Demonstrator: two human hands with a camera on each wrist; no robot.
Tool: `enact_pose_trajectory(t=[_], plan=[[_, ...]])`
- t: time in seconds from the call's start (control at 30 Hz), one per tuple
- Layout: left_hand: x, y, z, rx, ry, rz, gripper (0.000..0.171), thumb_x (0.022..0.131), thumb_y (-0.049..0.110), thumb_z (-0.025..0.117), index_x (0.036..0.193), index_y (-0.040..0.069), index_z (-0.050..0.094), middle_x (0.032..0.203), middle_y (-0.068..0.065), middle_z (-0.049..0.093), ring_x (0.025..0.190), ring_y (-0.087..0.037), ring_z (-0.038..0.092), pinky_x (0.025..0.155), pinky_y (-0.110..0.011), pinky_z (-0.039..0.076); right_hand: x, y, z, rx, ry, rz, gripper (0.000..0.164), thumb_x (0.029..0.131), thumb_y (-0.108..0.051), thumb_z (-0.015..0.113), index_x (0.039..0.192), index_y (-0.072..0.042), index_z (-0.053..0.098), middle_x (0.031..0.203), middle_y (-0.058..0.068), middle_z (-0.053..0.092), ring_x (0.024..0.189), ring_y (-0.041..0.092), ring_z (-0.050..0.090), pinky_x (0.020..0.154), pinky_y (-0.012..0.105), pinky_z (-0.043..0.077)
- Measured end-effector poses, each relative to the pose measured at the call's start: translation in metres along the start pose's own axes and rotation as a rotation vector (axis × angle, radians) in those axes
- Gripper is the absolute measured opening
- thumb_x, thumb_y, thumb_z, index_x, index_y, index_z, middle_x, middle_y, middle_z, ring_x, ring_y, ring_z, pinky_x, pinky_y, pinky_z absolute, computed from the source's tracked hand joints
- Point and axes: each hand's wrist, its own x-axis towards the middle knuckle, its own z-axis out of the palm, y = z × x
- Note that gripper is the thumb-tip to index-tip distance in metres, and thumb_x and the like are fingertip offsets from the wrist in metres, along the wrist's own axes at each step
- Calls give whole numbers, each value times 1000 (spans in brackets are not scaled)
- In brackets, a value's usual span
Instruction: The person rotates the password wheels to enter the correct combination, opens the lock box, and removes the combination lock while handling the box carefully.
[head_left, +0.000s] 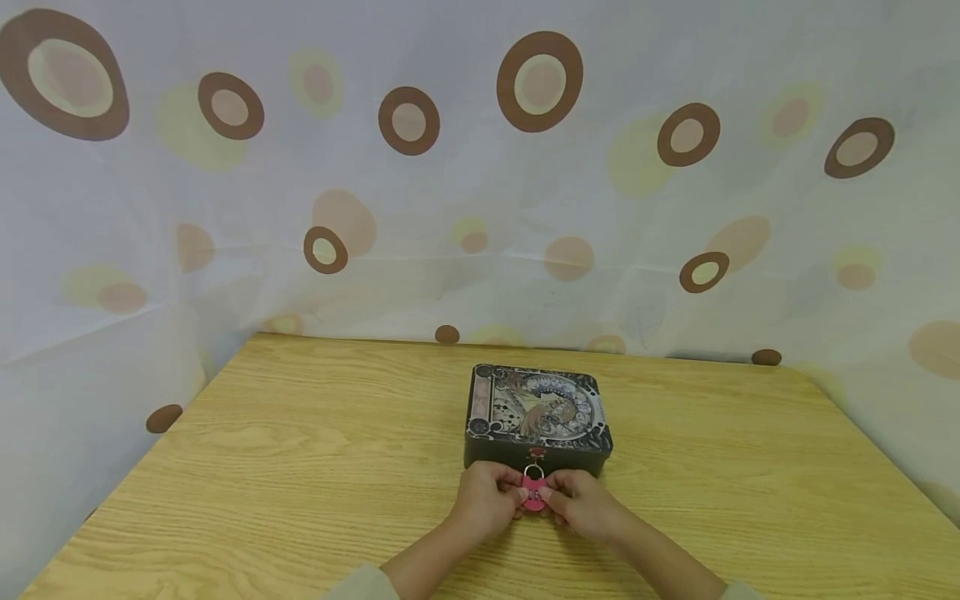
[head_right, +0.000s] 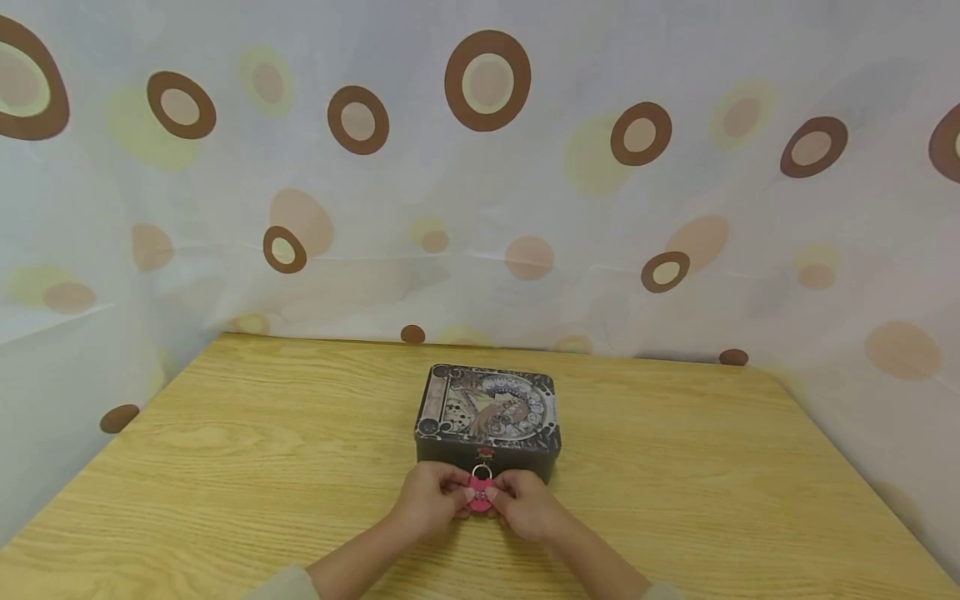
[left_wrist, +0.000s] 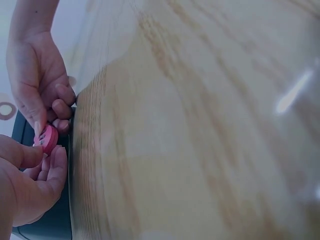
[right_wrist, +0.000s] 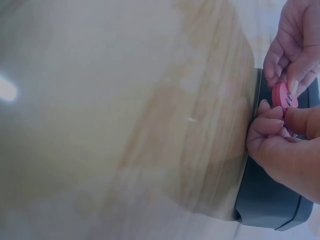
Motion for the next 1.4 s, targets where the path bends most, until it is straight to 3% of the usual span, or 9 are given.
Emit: enact_pose_trajectory(t=[0.37, 0.8, 1.17, 1.4], plan=[[0, -1, 1, -7, -4, -9, 7, 81, -9, 61, 84, -14, 65, 73, -16, 65, 58, -18, 64, 51, -25, 55, -1, -2, 0, -13, 16, 14, 20, 94, -4, 44, 85, 11, 55, 67, -1, 52, 56, 9, 40, 47, 15, 32], [0, -1, 0, -1, 1, -11, 7, 81, -8, 62, 84, -13, 65, 74, -16, 66, 58, -18, 64, 51, -25, 55, -1, -3, -4, 52, 1, 79, 23, 97, -8, 41, 86, 7, 56, 66, -2, 50, 55, 8, 39, 47, 16, 33], [-1, 1, 0, -14, 0, -4, 7, 81, -9, 62, 84, -14, 65, 74, -17, 66, 58, -20, 64, 51, -26, 55, -2, 0, -4, 53, 11, 44, 22, 96, -9, 43, 92, 9, 55, 66, -2, 48, 55, 8, 40, 46, 17, 33], [-1, 2, 0, -23, 3, -13, 6, 80, -10, 61, 83, -15, 65, 72, -18, 66, 57, -18, 64, 51, -27, 56, 0, -2, -2, 59, 19, 54, 22, 93, -13, 51, 98, 9, 53, 66, -1, 46, 57, 10, 41, 47, 18, 33]])
